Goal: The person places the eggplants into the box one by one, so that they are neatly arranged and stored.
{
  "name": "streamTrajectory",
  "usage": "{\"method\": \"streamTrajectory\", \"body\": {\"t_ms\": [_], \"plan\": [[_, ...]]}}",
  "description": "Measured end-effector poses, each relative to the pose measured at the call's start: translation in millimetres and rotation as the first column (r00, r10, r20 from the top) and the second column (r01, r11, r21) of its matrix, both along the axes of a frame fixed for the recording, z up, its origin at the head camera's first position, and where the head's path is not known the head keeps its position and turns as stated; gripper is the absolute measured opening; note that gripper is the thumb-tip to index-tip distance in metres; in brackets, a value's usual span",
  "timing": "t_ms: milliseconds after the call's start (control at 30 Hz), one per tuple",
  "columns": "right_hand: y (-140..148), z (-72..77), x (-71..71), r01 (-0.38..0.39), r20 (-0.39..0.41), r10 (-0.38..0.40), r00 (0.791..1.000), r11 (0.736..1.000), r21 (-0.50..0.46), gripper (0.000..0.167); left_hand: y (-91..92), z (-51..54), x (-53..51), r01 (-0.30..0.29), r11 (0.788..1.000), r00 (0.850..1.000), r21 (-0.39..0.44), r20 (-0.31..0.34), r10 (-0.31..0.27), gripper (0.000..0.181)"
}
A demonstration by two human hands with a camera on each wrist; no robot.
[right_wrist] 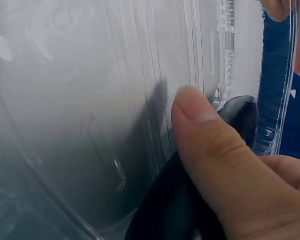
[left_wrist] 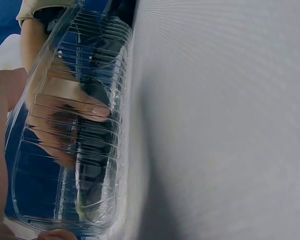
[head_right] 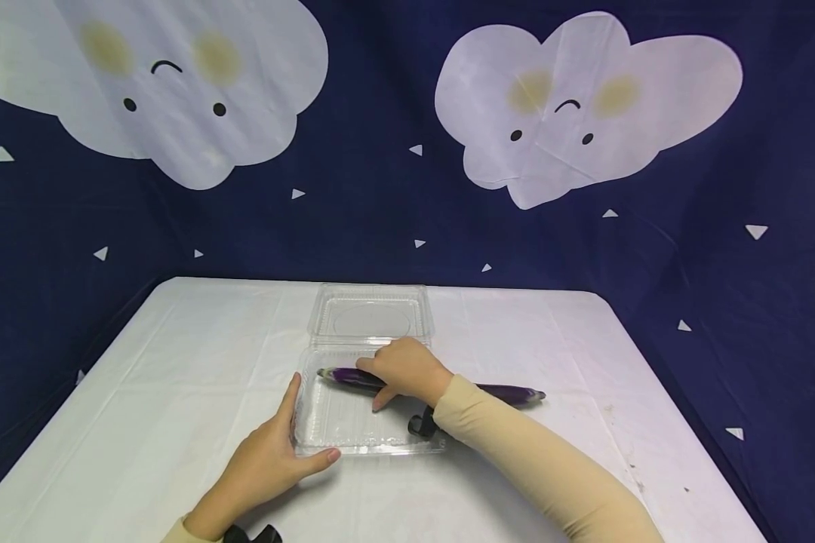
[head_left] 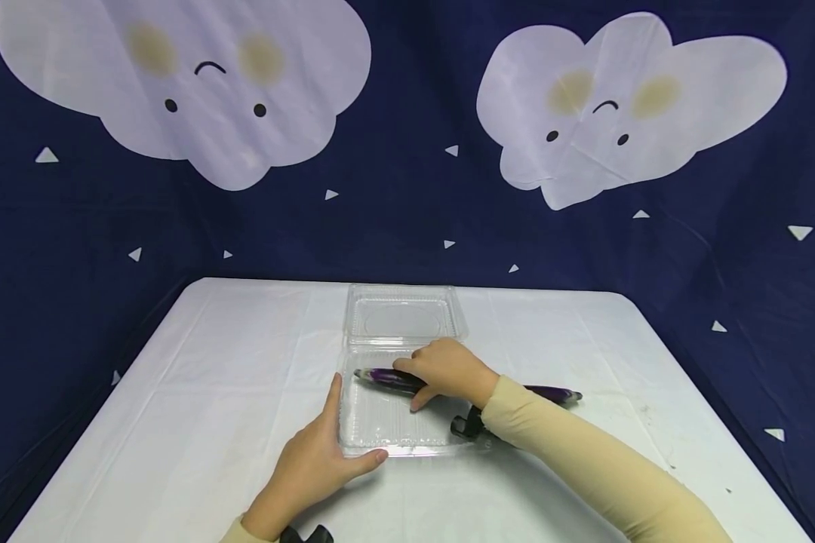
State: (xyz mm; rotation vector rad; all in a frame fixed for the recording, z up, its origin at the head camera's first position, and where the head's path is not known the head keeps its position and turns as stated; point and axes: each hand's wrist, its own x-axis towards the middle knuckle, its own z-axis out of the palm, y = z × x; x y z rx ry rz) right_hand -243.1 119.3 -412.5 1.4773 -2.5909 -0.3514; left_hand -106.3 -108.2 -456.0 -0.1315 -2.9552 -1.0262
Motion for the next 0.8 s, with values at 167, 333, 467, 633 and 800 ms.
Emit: {"method": "streamTrajectory", "body": {"t_ms": [167, 333, 467, 633, 800], "plan": [[-2.2, 2.3, 1.7, 0.004, -0.043, -0.003, 0.999, 1.0, 0.027, 0.065, -0.7, 0.1, 0.1, 0.005, 1.0, 1.0, -0.002, 0.005, -0.005, 0.134], [-4.7, 2.6, 0.9, -0.002, -0.117, 0.009, 0.993, 0.998, 0.058, 0.064, -1.3, 0.7, -0.1, 0.01, 1.0, 1.0, -0.004, 0.007, -0.01, 0.134], [-5.1, 2.3, 0.1, -0.018, -0.162, 0.028, 0.986, 0.998, 0.06, 0.064, -1.2, 1.5, -0.3, 0.007, 1.0, 1.0, -0.001, 0.012, -0.007, 0.135], [-4.4, 0.8, -0.1, -0.021, -0.151, 0.027, 0.988, 0.999, 0.041, 0.064, -0.7, 1.4, -0.3, 0.006, 1.0, 1.0, 0.006, 0.013, -0.006, 0.135], [-2.9, 0.8, 0.8, -0.007, -0.102, 0.011, 0.995, 0.999, 0.034, 0.069, -0.5, 1.0, 0.1, 0.008, 1.0, 1.0, 0.006, 0.01, -0.008, 0.134]]}}
